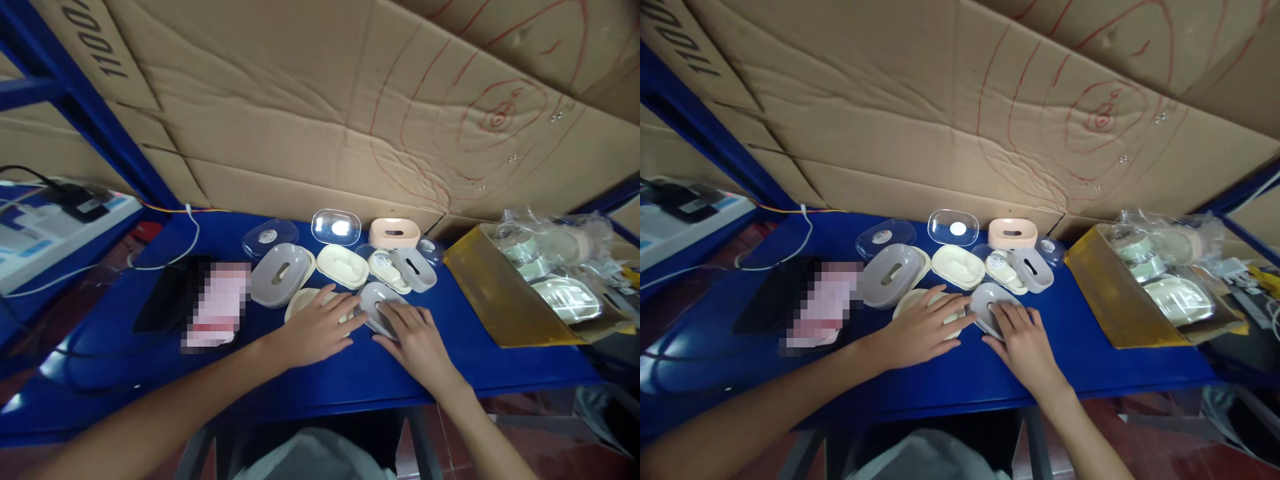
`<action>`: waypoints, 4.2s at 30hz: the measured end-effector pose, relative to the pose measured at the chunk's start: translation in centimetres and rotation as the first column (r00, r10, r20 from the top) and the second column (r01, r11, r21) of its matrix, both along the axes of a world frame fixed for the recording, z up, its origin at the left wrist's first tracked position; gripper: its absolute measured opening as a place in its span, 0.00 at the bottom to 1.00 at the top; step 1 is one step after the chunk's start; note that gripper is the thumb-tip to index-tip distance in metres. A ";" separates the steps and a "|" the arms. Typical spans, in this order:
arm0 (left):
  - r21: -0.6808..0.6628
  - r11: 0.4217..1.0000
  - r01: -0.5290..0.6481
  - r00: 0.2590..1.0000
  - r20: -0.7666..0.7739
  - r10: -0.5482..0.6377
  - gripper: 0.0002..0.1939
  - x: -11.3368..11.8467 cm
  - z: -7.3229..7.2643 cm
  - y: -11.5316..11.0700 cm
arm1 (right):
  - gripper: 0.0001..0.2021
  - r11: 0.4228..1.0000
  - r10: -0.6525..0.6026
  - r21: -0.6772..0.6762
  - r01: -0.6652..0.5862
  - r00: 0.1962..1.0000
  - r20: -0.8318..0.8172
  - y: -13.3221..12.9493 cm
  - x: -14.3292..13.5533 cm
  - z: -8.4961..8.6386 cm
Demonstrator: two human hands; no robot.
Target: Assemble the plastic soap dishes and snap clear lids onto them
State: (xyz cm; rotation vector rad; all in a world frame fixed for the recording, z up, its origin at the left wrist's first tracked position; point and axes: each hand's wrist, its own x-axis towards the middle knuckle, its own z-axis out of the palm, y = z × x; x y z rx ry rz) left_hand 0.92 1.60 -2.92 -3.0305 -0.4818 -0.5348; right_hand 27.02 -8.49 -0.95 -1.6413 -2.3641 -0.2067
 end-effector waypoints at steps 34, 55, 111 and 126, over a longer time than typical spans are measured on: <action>-0.064 0.995 -0.074 0.961 0.260 0.088 0.14 0.7 0.1 -0.2 | 0.11 0.905 0.415 0.209 -0.371 0.877 -0.242 8.5 2.9 2.4; -0.207 0.757 -0.620 0.735 0.183 0.653 0.18 -5.2 2.3 7.2 | 0.11 0.873 0.465 -0.089 -0.479 0.874 -0.138 5.6 -0.2 1.2; -0.388 0.853 -0.349 0.935 -0.084 0.344 0.63 -5.1 0.7 0.5 | 0.36 0.961 0.269 0.043 -0.273 0.959 0.090 1.9 -3.5 3.3; -0.339 0.887 -0.314 0.949 -0.133 0.285 0.59 -5.6 1.8 0.2 | 0.20 0.872 0.490 0.016 -0.489 0.872 -0.017 2.6 -6.1 1.1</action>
